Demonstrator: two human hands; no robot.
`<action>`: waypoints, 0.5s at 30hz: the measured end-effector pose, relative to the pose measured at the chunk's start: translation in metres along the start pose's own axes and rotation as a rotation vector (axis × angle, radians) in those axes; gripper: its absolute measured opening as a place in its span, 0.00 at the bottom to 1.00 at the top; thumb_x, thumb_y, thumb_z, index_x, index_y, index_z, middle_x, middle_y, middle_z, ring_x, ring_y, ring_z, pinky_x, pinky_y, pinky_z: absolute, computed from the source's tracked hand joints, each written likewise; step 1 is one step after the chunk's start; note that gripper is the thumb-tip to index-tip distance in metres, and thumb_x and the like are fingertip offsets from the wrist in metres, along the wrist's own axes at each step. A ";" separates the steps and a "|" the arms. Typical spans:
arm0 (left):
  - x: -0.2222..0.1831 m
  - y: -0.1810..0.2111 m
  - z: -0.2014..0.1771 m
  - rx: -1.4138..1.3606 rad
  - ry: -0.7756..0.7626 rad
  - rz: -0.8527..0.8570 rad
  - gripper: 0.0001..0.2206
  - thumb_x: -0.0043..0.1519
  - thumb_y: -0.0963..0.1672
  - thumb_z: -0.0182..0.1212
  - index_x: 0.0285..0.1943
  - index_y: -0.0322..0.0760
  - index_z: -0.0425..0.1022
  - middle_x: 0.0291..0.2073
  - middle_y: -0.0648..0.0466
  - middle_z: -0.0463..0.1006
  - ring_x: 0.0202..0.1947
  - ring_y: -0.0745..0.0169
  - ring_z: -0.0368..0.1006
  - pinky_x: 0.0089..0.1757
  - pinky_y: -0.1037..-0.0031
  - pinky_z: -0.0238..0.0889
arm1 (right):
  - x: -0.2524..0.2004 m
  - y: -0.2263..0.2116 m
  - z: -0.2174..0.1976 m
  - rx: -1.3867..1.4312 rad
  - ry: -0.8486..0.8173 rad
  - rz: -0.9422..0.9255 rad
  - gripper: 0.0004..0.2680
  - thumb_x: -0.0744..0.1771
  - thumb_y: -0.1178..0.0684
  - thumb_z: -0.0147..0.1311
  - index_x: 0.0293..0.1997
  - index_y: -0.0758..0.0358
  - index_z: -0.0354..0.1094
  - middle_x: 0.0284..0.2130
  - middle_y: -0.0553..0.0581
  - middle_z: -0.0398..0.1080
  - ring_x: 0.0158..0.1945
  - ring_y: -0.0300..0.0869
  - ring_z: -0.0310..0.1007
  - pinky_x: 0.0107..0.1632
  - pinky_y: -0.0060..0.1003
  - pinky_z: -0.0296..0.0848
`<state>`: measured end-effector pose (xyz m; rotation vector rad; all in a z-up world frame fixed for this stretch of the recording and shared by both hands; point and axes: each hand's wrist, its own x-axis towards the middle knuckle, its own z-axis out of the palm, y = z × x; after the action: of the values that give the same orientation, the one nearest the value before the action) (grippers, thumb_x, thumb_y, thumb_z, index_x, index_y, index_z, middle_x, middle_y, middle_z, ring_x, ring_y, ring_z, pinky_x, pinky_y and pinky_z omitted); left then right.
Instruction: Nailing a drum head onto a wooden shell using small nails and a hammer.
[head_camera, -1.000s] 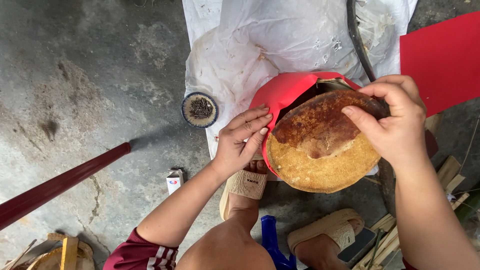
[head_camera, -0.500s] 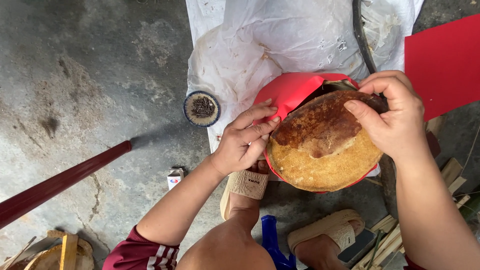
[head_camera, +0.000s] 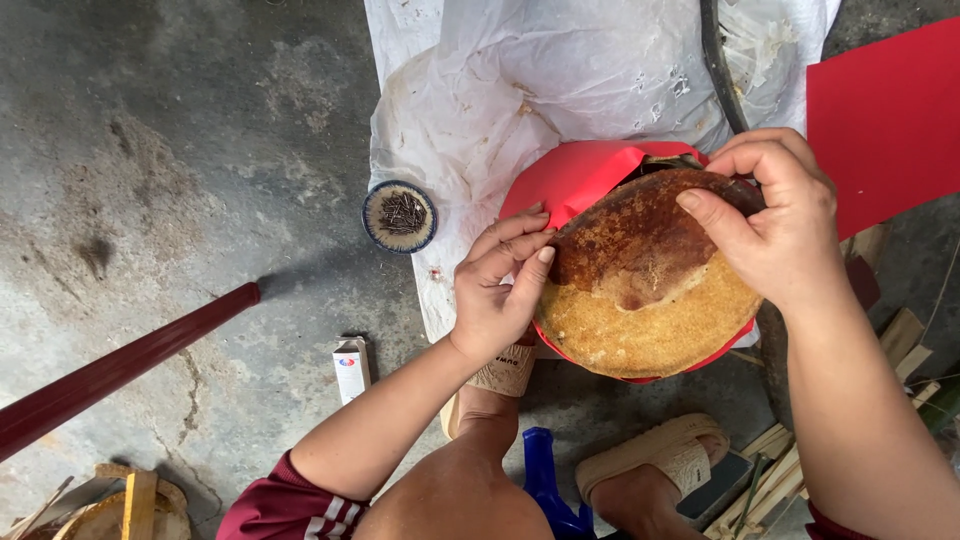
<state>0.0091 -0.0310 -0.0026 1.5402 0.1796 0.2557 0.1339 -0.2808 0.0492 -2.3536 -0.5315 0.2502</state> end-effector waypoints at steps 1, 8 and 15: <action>0.000 0.001 0.001 0.019 0.008 0.002 0.06 0.68 0.40 0.60 0.51 0.33 0.79 0.52 0.46 0.78 0.60 0.39 0.77 0.63 0.56 0.71 | 0.000 -0.001 0.000 -0.006 0.007 -0.007 0.10 0.69 0.58 0.68 0.49 0.70 0.70 0.49 0.66 0.69 0.54 0.53 0.72 0.57 0.46 0.72; 0.001 0.003 0.003 0.051 0.016 0.057 0.07 0.70 0.40 0.57 0.51 0.30 0.77 0.51 0.44 0.77 0.58 0.40 0.77 0.63 0.53 0.71 | 0.003 -0.006 -0.006 -0.031 0.025 -0.150 0.12 0.68 0.58 0.71 0.47 0.73 0.70 0.49 0.70 0.70 0.52 0.56 0.74 0.58 0.48 0.74; 0.017 0.001 -0.010 0.142 -0.129 0.263 0.05 0.68 0.39 0.57 0.46 0.28 0.76 0.52 0.42 0.77 0.61 0.34 0.73 0.62 0.50 0.69 | 0.032 -0.016 -0.015 -0.169 -0.144 -0.342 0.22 0.62 0.48 0.74 0.58 0.70 0.75 0.40 0.63 0.71 0.42 0.49 0.69 0.47 0.43 0.73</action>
<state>0.0233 -0.0171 -0.0014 1.7158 -0.1104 0.3562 0.1624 -0.2653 0.0697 -2.3667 -1.0478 0.2233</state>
